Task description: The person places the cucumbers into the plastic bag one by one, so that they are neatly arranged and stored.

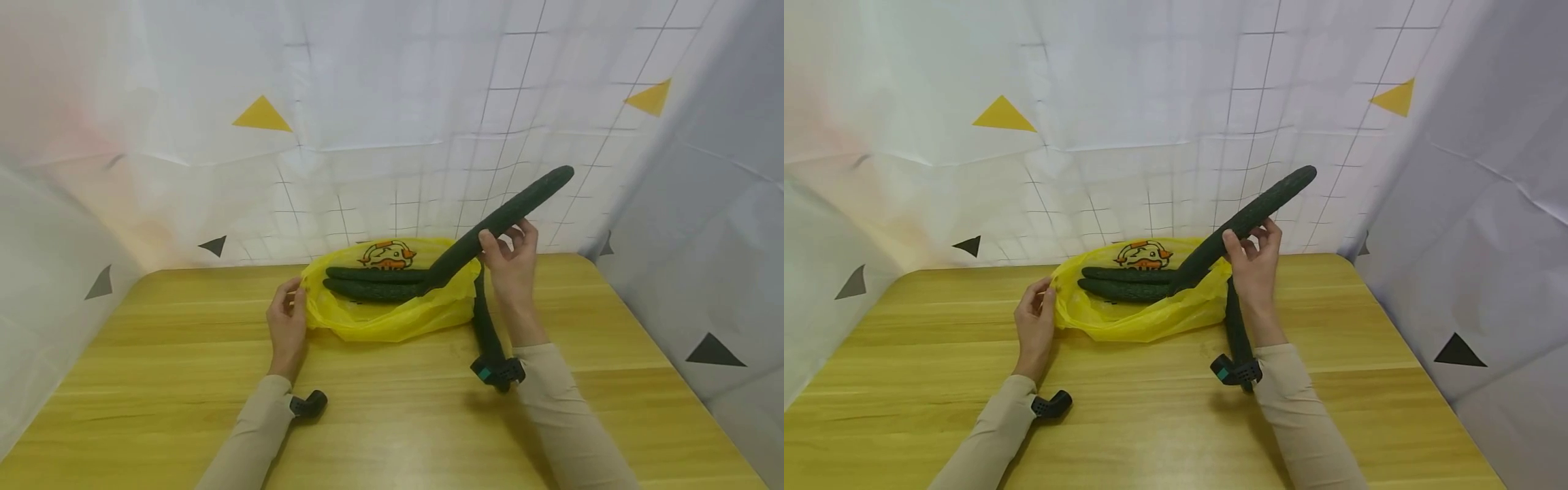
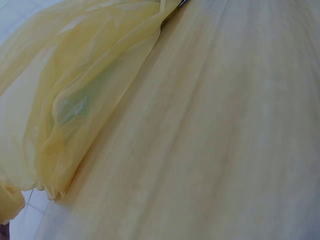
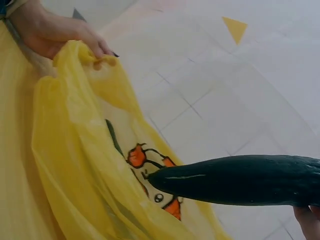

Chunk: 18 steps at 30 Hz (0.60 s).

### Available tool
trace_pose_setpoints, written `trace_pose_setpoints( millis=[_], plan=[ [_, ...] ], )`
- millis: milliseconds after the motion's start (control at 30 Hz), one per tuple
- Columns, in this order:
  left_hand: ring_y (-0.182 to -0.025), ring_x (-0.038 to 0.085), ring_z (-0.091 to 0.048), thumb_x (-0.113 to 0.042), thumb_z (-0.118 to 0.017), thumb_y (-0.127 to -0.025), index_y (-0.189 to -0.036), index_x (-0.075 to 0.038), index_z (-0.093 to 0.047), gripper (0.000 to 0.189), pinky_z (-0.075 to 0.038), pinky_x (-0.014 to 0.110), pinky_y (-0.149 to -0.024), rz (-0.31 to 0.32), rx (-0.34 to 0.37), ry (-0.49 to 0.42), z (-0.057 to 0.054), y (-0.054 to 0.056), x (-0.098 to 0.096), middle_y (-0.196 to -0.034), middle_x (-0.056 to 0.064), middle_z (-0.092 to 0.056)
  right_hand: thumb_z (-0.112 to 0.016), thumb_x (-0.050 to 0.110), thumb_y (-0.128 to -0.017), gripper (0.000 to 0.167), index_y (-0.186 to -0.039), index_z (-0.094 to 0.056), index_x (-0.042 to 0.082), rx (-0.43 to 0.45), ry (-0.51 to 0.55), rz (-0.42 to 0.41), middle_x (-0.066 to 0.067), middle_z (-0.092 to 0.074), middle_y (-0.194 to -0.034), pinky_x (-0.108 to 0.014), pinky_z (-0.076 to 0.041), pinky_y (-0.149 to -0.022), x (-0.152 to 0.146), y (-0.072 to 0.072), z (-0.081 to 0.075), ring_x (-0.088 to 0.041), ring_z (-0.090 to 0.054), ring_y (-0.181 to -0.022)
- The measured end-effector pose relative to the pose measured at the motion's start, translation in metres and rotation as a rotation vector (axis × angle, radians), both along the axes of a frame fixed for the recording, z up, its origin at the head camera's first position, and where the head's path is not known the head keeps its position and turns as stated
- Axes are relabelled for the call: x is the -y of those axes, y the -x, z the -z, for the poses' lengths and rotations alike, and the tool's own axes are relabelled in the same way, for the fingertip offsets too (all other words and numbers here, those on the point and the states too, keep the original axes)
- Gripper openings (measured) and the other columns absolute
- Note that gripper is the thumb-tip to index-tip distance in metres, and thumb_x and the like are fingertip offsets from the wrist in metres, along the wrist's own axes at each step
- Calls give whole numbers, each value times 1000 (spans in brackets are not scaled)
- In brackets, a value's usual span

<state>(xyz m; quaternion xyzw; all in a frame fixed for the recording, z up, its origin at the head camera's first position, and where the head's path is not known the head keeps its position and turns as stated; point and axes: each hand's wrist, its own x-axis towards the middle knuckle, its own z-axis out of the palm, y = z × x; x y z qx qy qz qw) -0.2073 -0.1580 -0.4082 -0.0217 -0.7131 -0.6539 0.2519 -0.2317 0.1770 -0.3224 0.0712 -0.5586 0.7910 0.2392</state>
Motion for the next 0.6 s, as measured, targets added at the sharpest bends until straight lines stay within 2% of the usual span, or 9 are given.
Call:
trace_pose_setpoints(
  millis=[267, 500, 600],
  plan=[
    [-79, 6, -54, -12, -50, -98, -121, -2, -59, 27, -45, 14, -63, 1, 6, 0, 1, -1, -1, -108, 15, -57, -66, 9, -87, 58, -134, -32, 20, -10, -68, -45, -4, -47, -116, -25, -53, -84, 16, 4, 9, -19, -58, -104],
    [-80, 5, -54, -12, -50, -98, -121, -2, -59, 27, -45, 14, -63, 6, 0, 0, 1, 0, -1, -108, 17, -56, -67, 5, -85, 60, -134, -34, 15, -84, -248, -36, -2, -47, -119, -20, -51, -83, 20, 8, 16, -22, -54, -101],
    [-80, 6, -54, -12, -50, -98, -122, -2, -59, 27, -45, 15, -64, 4, -2, 7, 0, -1, -1, -108, 17, -57, -67, 5, -86, 62, -137, -34, 16, -71, -321, -43, 0, -46, -121, -19, -51, -82, 22, 7, 13, -20, -54, -102]
  ],
)
